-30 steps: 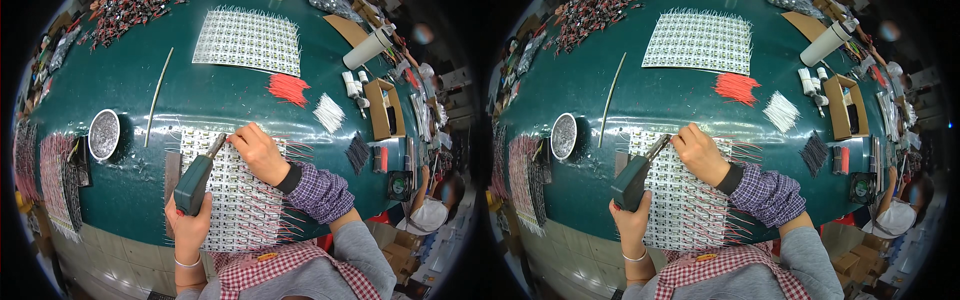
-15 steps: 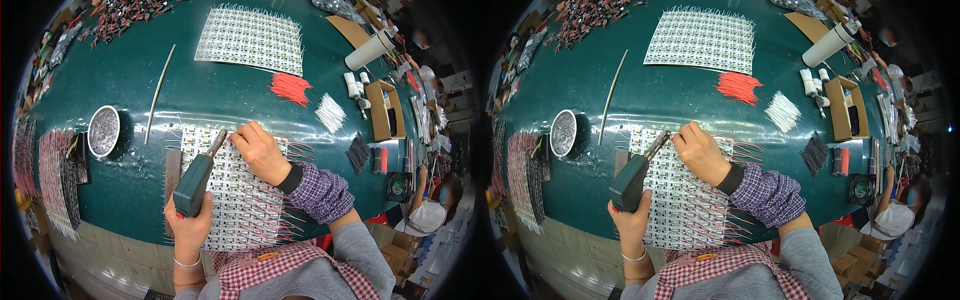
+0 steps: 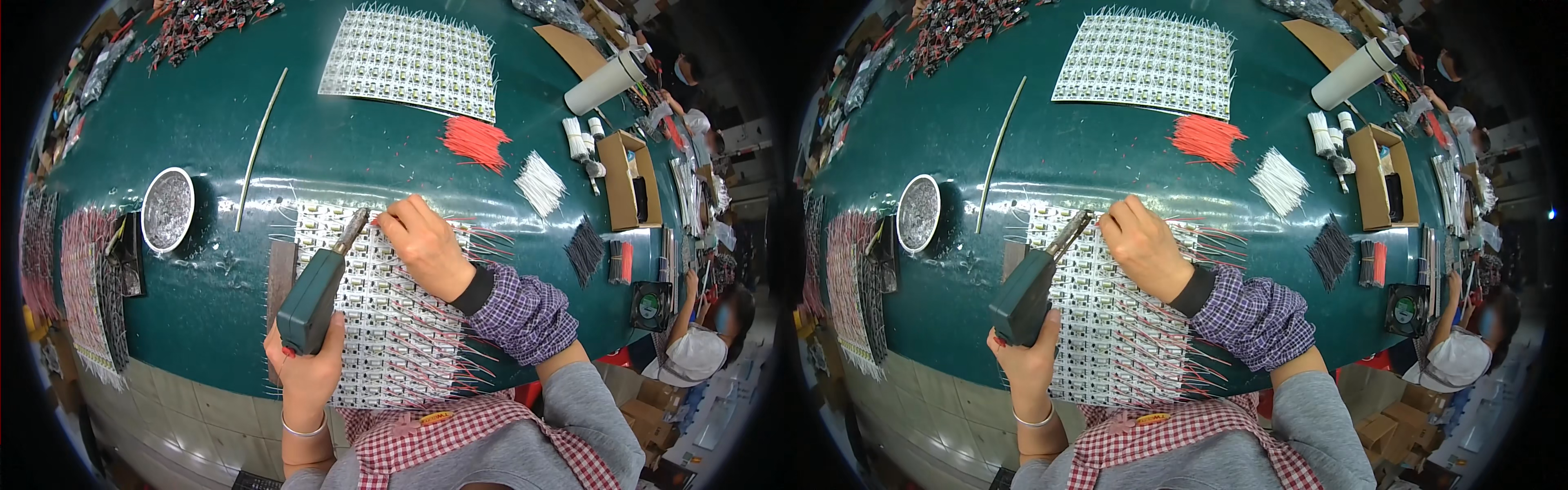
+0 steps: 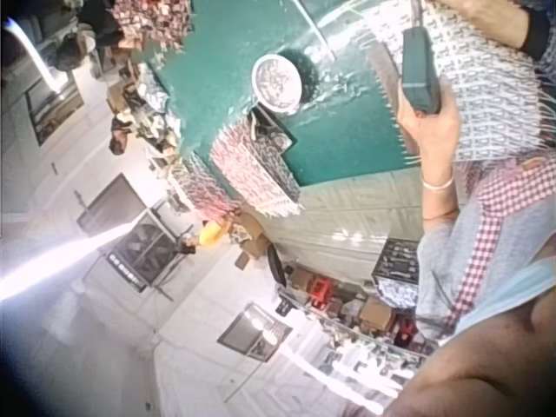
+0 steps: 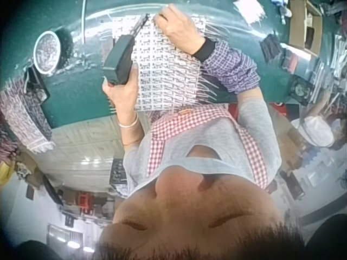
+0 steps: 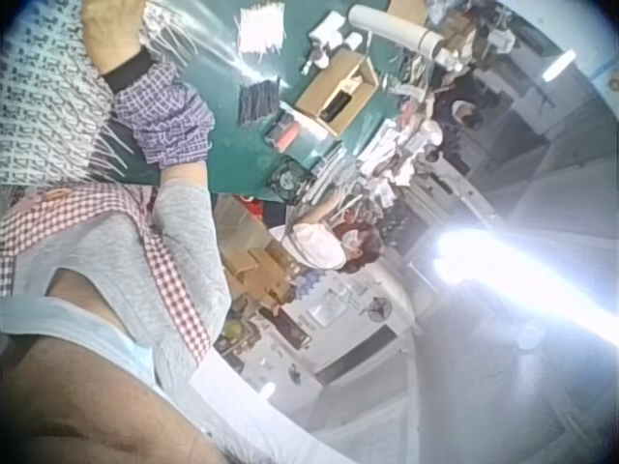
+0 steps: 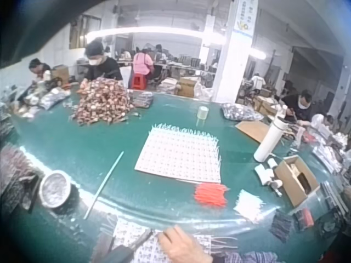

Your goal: Soldering or assembling small wires onto a grid of LED components on a factory workbench.

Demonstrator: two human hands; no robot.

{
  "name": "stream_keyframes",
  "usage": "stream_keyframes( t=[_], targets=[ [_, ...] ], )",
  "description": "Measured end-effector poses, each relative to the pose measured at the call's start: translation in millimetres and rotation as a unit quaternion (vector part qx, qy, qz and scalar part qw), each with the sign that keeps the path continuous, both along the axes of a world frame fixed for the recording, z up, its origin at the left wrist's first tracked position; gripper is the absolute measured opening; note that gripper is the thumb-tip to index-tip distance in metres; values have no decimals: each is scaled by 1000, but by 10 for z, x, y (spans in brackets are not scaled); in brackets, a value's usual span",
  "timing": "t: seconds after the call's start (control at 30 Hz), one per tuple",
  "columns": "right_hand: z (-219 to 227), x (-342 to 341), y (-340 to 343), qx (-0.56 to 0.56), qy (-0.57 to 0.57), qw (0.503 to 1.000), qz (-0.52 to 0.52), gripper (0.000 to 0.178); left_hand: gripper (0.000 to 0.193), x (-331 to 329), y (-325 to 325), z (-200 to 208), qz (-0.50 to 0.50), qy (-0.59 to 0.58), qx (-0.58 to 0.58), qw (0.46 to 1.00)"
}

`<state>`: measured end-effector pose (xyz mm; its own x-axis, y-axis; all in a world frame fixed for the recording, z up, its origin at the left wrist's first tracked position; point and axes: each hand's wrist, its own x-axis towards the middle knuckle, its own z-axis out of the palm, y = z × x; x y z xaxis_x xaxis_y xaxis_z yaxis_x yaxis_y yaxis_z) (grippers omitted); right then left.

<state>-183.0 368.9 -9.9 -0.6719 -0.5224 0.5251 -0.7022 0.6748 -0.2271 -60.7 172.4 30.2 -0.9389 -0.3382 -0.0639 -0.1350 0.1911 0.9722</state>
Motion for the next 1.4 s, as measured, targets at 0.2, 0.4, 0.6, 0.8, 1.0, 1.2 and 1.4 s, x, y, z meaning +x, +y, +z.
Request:
stream_keyframes(
  t=[0.2,0.4,0.6,0.8,1.0,1.2,1.4],
  targets=[
    [70,63,33,-30,3,1000,8,20,20,91,-25,10,22,-14,13,1000],
    [65,179,23,-32,-37,999,21,22,21,154,-34,16,29,-2,22,999],
    [28,199,4,-28,-41,999,16,20,23,187,-76,-41,2,-8,-2,1000],
    [11,201,-13,-16,-28,999,11,20,23,171,-67,-40,-4,-27,-22,999],
    [22,195,-14,-9,-20,1000,9,20,22,141,-52,4,-18,-38,-49,998],
    [11,207,-21,-1,-22,1000,5,21,19,228,-84,-73,3,-15,-56,998],
    [-15,203,-11,6,-13,1000,6,23,19,252,-93,18,28,-29,33,999]
  ],
)
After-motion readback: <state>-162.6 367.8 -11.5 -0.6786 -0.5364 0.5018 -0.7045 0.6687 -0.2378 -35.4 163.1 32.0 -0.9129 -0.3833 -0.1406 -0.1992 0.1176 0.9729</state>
